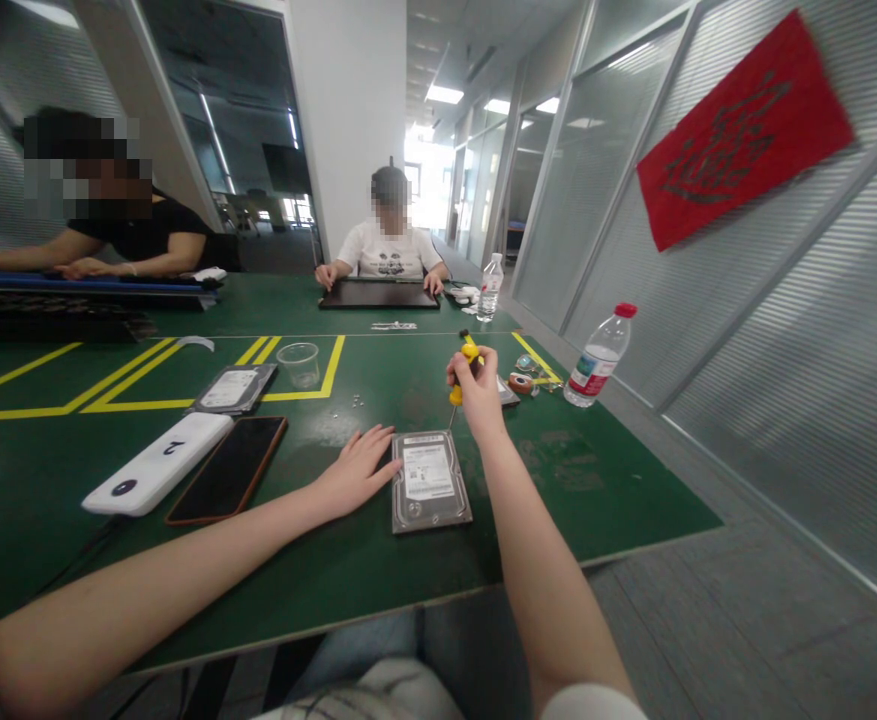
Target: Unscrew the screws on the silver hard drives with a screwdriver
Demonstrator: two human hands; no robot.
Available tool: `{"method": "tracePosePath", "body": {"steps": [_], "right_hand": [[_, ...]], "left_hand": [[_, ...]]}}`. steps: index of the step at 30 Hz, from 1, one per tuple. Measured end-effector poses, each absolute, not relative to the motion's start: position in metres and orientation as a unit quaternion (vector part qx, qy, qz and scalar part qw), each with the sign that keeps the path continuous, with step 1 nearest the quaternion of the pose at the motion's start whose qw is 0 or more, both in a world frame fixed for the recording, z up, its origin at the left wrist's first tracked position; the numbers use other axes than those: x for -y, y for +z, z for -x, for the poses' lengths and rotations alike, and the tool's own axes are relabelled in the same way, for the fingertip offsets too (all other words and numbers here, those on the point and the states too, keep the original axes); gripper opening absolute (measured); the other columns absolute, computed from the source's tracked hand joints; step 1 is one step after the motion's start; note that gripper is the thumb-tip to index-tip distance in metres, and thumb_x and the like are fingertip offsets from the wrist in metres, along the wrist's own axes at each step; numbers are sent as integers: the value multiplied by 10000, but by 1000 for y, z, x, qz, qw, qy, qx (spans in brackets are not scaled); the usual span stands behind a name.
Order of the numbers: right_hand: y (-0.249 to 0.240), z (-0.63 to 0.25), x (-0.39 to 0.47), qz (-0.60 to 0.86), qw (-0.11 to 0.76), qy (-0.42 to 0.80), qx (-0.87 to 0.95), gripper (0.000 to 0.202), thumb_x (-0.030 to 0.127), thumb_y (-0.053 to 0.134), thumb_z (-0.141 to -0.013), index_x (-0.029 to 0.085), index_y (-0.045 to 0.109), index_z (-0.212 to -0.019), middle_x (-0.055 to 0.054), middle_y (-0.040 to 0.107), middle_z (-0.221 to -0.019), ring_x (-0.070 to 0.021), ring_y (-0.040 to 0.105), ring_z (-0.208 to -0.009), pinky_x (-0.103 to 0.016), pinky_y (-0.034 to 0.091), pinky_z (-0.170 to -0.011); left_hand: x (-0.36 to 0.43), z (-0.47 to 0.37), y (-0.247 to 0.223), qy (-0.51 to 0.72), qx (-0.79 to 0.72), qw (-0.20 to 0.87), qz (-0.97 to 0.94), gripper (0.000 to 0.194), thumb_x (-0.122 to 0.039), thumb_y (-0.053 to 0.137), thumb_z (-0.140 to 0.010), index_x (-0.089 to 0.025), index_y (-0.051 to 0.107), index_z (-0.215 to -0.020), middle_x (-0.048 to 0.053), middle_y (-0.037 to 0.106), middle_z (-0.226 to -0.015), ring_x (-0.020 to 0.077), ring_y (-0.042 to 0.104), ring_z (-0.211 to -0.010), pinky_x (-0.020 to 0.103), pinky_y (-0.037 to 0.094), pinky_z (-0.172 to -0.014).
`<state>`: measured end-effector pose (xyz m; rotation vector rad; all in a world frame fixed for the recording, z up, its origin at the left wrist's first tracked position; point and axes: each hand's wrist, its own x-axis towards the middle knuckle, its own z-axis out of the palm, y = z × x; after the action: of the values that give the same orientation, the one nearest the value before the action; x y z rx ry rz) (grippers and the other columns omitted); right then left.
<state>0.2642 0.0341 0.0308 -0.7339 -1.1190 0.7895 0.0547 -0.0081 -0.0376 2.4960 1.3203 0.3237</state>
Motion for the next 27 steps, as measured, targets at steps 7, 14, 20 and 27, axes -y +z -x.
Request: {"method": "tracePosePath", "body": {"steps": [7, 14, 20, 27], "right_hand": [[29, -269, -38, 355, 695, 365, 508, 474, 695, 507, -778, 233, 541, -880, 32, 567, -740, -77, 567, -608, -201, 446, -513], [34, -263, -28, 352, 708, 332, 514, 414, 560, 673, -743, 265, 413, -868, 82, 577, -693, -65, 532, -537, -203, 455, -533], [28, -267, -38, 362, 694, 355, 511, 511, 731, 435, -792, 237, 530, -885, 23, 564, -722, -94, 565, -598, -217, 457, -512], [32, -265, -30, 354, 718, 336, 496, 392, 510, 704, -729, 259, 438, -871, 79, 596, -730, -59, 541, -562, -191, 460, -548]], "left_hand": [[7, -54, -39, 118, -462, 151, -866, 570, -510, 303, -1002, -146, 402, -1430, 143, 352, -1531, 278, 228, -1455, 498, 136, -1181], [7, -53, -38, 115, -459, 155, -867, 621, -497, 325, -992, -93, 353, -1462, 175, 292, -1551, 306, 198, -1460, 509, 146, -1176], [9, -54, -35, 111, -457, 157, -868, 607, -497, 314, -999, -103, 358, -1459, 155, 315, -1546, 292, 199, -1462, 513, 142, -1177], [9, -54, -36, 112, -459, 152, -868, 569, -480, 330, -1002, -119, 382, -1439, 154, 333, -1537, 287, 212, -1458, 512, 144, -1177]]}}
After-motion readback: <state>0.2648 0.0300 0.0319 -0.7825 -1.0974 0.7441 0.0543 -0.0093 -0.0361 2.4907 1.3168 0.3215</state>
